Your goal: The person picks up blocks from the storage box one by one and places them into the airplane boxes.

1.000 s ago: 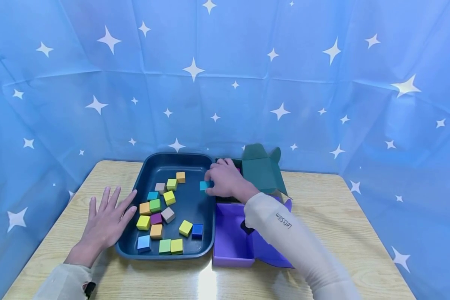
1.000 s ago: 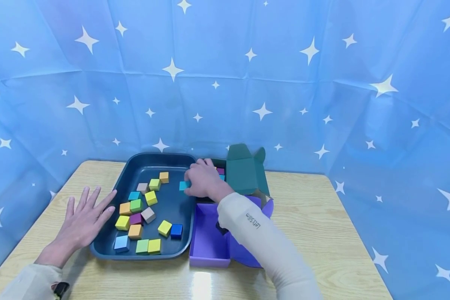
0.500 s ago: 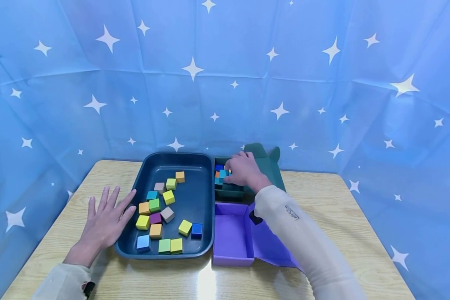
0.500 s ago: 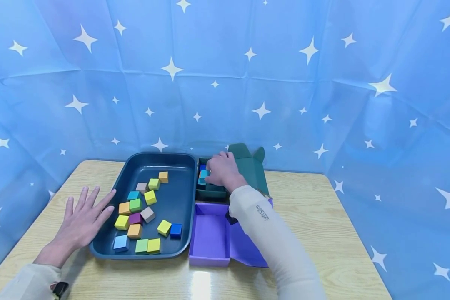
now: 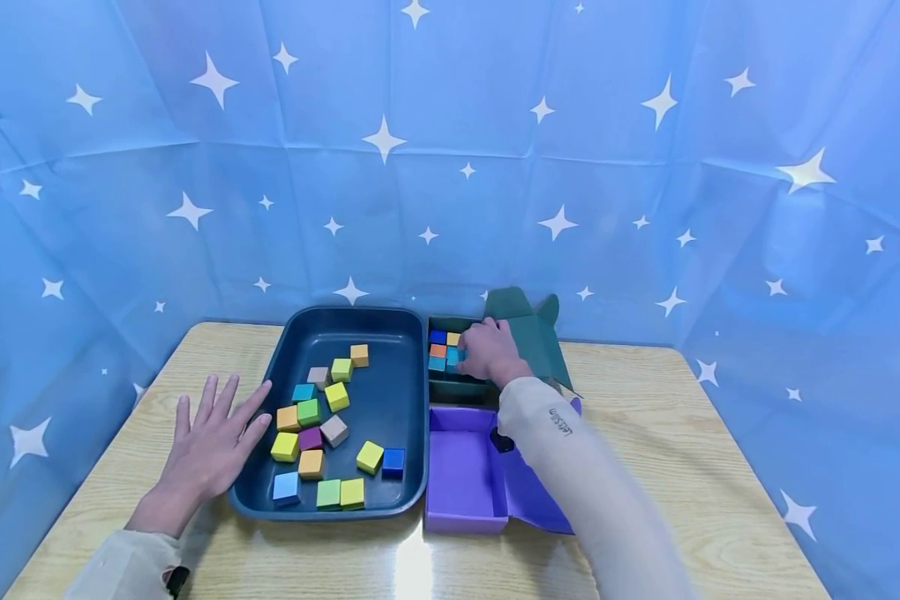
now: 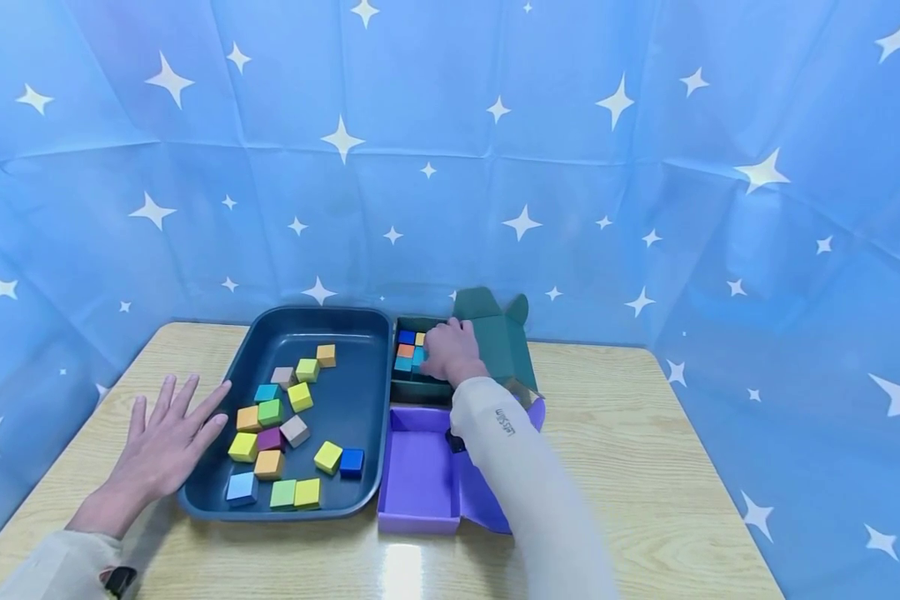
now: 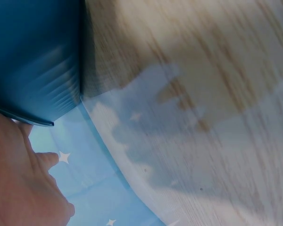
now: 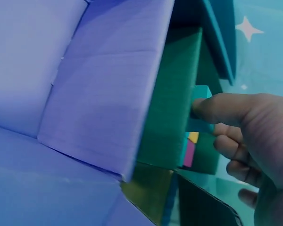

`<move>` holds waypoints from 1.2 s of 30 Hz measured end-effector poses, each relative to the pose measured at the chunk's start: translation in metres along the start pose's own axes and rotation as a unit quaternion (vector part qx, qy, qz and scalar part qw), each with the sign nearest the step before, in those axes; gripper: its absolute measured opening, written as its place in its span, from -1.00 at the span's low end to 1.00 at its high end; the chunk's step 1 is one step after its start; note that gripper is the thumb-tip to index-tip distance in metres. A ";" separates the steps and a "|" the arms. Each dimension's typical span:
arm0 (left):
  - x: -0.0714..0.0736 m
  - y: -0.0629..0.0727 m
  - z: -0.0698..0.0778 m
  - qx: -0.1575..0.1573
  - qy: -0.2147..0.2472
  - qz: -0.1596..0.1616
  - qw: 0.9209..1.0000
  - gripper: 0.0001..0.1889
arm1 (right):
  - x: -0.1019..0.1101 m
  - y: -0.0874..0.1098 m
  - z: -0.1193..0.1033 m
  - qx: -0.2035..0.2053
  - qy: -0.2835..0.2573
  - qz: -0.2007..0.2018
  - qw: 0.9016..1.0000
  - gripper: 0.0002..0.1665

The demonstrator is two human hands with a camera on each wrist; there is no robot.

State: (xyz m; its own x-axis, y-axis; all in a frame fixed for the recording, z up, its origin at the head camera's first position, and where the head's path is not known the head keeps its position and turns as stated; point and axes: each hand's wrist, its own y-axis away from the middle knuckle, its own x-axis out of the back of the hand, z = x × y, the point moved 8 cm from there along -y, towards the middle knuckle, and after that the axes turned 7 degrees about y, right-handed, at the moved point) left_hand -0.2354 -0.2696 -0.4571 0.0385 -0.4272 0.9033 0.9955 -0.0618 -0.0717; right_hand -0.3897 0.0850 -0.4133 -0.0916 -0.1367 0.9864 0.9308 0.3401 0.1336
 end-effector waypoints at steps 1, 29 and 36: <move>0.000 0.000 0.000 0.000 0.001 0.000 1.000 -0.36 | -0.002 -0.001 0.000 -0.002 -0.001 -0.002 1.000 -0.59; 0.001 0.001 0.001 -0.002 0.001 0.011 1.000 -0.37 | -0.024 -0.013 -0.003 0.001 0.023 0.013 1.000 -0.81; 0.002 0.001 0.001 -0.002 0.001 0.011 1.000 -0.37 | -0.025 -0.014 -0.004 0.006 0.041 0.021 0.999 -0.81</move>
State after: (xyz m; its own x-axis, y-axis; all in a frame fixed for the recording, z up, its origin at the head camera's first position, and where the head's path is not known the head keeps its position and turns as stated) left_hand -0.2342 -0.2693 -0.4553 0.0610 -0.4312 0.9002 0.9940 -0.0554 -0.0939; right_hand -0.3987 0.0796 -0.4401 -0.0232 -0.1969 0.9801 0.9287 0.3586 0.0941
